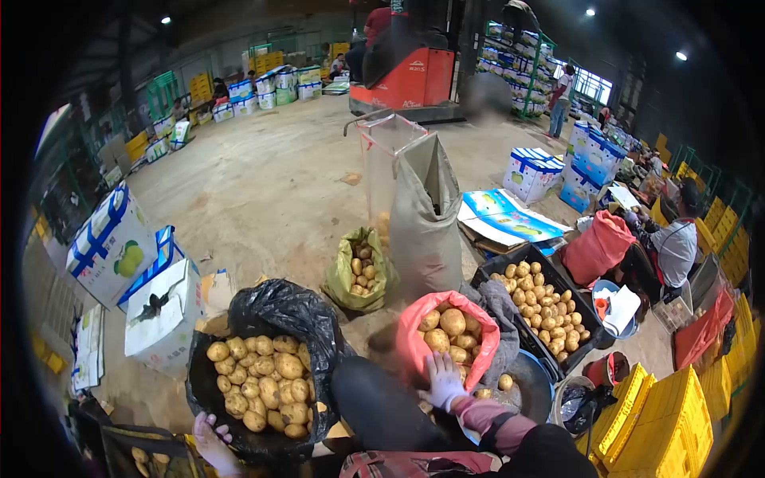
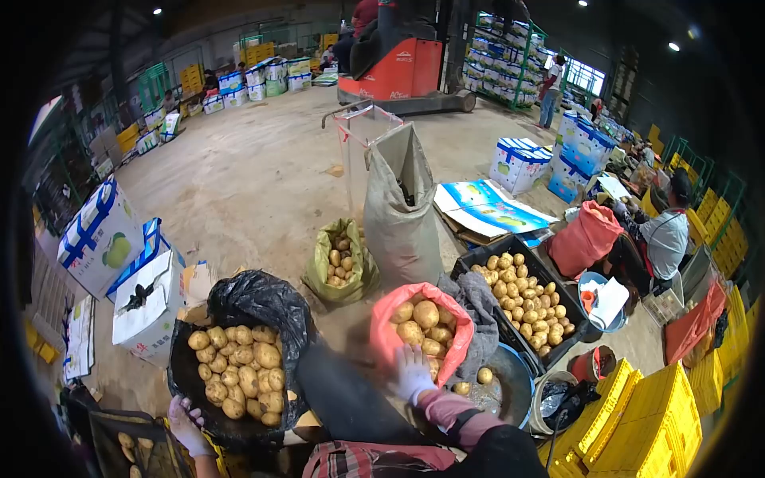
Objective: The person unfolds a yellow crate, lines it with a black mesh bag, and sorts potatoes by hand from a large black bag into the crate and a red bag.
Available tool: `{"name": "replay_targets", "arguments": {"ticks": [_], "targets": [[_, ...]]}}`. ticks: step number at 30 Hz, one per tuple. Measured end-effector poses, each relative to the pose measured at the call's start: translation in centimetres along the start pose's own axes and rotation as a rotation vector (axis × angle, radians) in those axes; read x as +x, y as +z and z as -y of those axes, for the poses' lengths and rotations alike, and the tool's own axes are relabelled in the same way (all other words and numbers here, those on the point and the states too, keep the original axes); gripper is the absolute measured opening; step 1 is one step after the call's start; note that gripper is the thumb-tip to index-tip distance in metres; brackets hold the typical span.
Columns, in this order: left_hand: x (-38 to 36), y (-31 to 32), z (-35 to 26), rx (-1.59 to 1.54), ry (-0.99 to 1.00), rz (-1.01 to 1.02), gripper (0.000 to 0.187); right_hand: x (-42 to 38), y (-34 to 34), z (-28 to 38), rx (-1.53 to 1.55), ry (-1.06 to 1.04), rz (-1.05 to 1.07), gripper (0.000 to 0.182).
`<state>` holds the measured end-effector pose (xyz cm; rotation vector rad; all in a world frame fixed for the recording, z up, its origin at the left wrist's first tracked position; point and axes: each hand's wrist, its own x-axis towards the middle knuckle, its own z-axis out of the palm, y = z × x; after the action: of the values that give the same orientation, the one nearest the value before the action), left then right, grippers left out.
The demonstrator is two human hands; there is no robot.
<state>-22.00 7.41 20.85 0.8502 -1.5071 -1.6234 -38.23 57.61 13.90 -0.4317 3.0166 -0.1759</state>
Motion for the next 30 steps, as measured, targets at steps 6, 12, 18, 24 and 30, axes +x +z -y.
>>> {"name": "replay_targets", "arguments": {"ticks": [6,12,18,24,30], "targets": [[0.4,-1.5,0.7,-0.560,-0.247,0.284,0.036,0.6,7.9,-7.8,-0.032,0.144,0.097,0.026],[-2.5,-1.3,-3.4,-0.181,0.042,-0.034,0.029,12.0,-2.2,-15.3,0.762,-0.202,0.004,0.002],[-3.0,-3.3,-7.8,-0.345,-0.130,-0.120,0.030,12.2,-4.9,-9.6,0.197,-0.172,0.488,0.019],[-3.8,-6.5,-9.4,-0.421,-0.185,-0.099,0.031,14.2,-6.6,-11.5,0.210,-0.103,0.317,0.023],[-4.4,-5.3,-10.5,-0.423,-0.166,-0.018,0.040,19.8,-16.7,20.0,0.180,-0.622,-0.066,0.039]]}}
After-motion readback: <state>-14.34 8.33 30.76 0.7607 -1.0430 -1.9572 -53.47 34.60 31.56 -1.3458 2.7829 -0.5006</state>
